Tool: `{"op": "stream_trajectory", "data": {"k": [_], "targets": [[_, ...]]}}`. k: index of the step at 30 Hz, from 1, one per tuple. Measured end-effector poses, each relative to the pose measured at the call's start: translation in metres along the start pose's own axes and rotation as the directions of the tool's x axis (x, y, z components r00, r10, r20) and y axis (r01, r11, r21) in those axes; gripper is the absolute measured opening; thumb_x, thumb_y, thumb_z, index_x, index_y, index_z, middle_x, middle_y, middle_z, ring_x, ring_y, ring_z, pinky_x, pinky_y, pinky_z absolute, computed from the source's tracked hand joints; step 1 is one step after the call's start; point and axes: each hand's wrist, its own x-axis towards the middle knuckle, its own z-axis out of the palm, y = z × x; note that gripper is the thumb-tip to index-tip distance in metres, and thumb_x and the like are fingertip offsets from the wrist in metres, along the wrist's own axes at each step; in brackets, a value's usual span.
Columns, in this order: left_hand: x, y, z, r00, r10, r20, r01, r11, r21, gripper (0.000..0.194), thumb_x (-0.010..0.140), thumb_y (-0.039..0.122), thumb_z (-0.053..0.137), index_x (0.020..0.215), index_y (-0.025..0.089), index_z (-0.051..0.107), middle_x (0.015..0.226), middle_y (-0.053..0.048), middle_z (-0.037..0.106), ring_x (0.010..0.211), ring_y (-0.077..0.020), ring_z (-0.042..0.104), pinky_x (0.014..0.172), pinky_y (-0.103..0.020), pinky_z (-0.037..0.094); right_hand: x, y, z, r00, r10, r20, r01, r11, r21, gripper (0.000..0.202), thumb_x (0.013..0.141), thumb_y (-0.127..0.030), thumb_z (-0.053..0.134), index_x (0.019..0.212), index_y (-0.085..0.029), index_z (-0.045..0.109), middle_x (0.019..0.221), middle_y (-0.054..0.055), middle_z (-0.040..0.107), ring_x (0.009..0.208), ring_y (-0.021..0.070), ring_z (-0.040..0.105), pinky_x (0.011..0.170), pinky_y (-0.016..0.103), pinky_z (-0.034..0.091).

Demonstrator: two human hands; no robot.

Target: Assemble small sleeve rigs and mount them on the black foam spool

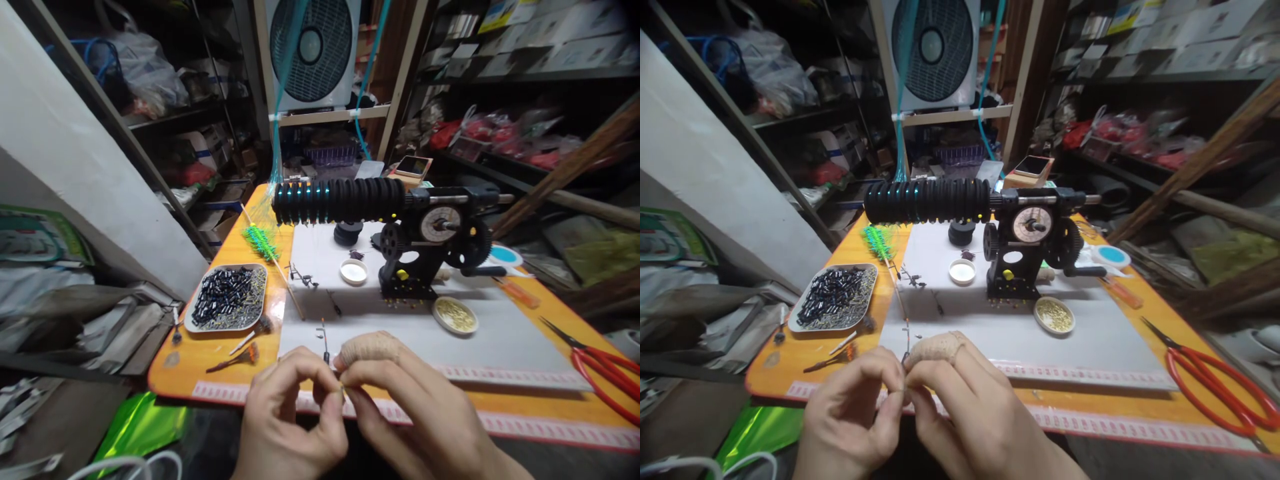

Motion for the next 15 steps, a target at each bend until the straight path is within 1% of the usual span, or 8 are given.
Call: {"op": "stream_trajectory", "data": {"k": [1, 3, 4, 6, 8, 10, 12, 15], "targets": [[0.0001, 0.0011, 0.0023, 0.994, -0.112, -0.008, 0.111, 0.988, -0.108, 0.017, 0.071, 0.005, 0.062, 0.069, 0.021, 0.057, 0.062, 0.004, 0.055, 0.057, -0.0094, 0.052, 0.055, -0.019, 0.042, 0.0005, -0.0001, 0.0008, 1.000, 0.000, 0.001, 0.000, 1.000, 0.006, 0.024, 0.084, 0.000, 0.053, 0.099, -0.017, 0.060, 0.090, 0.007, 0.069, 0.087, 0.0159, 0.066, 0.076, 0.023, 0.057], [0.0014, 0.0048, 0.0047, 0.955, -0.295, 0.042, 0.295, 0.912, -0.284, 0.014, 0.071, 0.012, 0.068, 0.066, 0.019, 0.058, 0.059, 0.004, 0.053, 0.053, -0.0082, 0.047, 0.051, -0.018, 0.038, 0.0006, -0.0001, 0.0022, 1.000, -0.004, -0.003, 0.004, 1.000, 0.019, 0.027, 0.083, 0.001, 0.053, 0.102, -0.018, 0.059, 0.093, 0.008, 0.069, 0.089, 0.0160, 0.067, 0.077, 0.023, 0.057], [0.0022, 0.0068, 0.0049, 0.930, -0.360, 0.077, 0.364, 0.866, -0.343, 0.016, 0.072, 0.018, 0.072, 0.064, 0.018, 0.058, 0.058, 0.004, 0.052, 0.051, -0.0075, 0.044, 0.049, -0.018, 0.036, 0.0003, 0.0000, 0.0028, 1.000, -0.011, -0.012, 0.012, 1.000, 0.026, 0.029, 0.083, 0.002, 0.053, 0.103, -0.018, 0.059, 0.095, 0.008, 0.069, 0.090, 0.0159, 0.067, 0.079, 0.023, 0.057], [0.0035, 0.0098, 0.0045, 0.892, -0.433, 0.129, 0.445, 0.792, -0.418, 0.027, 0.073, 0.034, 0.076, 0.064, 0.017, 0.058, 0.056, 0.004, 0.049, 0.049, -0.0065, 0.040, 0.047, -0.018, 0.033, -0.0010, 0.0003, 0.0040, 0.999, -0.025, -0.032, 0.026, 0.999, 0.030, 0.031, 0.082, 0.003, 0.054, 0.104, -0.018, 0.058, 0.099, 0.008, 0.068, 0.094, 0.0157, 0.067, 0.082, 0.023, 0.056], [0.0038, 0.0108, 0.0042, 0.875, -0.462, 0.143, 0.473, 0.756, -0.453, 0.035, 0.072, 0.044, 0.078, 0.063, 0.016, 0.058, 0.054, 0.004, 0.048, 0.048, -0.0062, 0.038, 0.047, -0.018, 0.032, -0.0030, 0.0003, 0.0054, 0.999, -0.024, -0.047, 0.024, 1.000, 0.002, 0.030, 0.081, 0.003, 0.055, 0.101, -0.018, 0.059, 0.101, 0.008, 0.066, 0.097, 0.0154, 0.066, 0.085, 0.022, 0.055], [0.0033, 0.0103, 0.0045, 0.874, -0.468, 0.131, 0.472, 0.750, -0.463, 0.036, 0.070, 0.046, 0.079, 0.063, 0.016, 0.059, 0.055, 0.004, 0.049, 0.048, -0.0062, 0.039, 0.047, -0.018, 0.032, -0.0051, -0.0002, 0.0067, 0.999, -0.002, -0.047, 0.000, 0.999, -0.044, 0.029, 0.079, 0.004, 0.057, 0.098, -0.018, 0.060, 0.101, 0.008, 0.065, 0.098, 0.0150, 0.066, 0.087, 0.021, 0.055], [0.0023, 0.0095, 0.0053, 0.883, -0.458, 0.102, 0.452, 0.769, -0.453, 0.030, 0.070, 0.038, 0.080, 0.063, 0.016, 0.061, 0.057, 0.004, 0.053, 0.050, -0.0065, 0.042, 0.048, -0.017, 0.033, -0.0070, -0.0015, 0.0072, 0.998, 0.032, -0.061, -0.035, 0.997, -0.062, 0.030, 0.078, 0.004, 0.058, 0.098, -0.018, 0.062, 0.100, 0.008, 0.065, 0.098, 0.0147, 0.066, 0.086, 0.021, 0.054], [0.0003, 0.0091, 0.0054, 0.911, -0.410, 0.036, 0.392, 0.839, -0.378, 0.015, 0.069, 0.018, 0.077, 0.064, 0.018, 0.063, 0.062, 0.003, 0.057, 0.056, -0.0082, 0.050, 0.054, -0.017, 0.039, -0.0093, -0.0035, 0.0060, 0.993, 0.096, -0.069, -0.097, 0.995, -0.020, 0.030, 0.079, 0.002, 0.059, 0.101, -0.017, 0.064, 0.098, 0.008, 0.066, 0.097, 0.0152, 0.066, 0.082, 0.021, 0.056]]}}
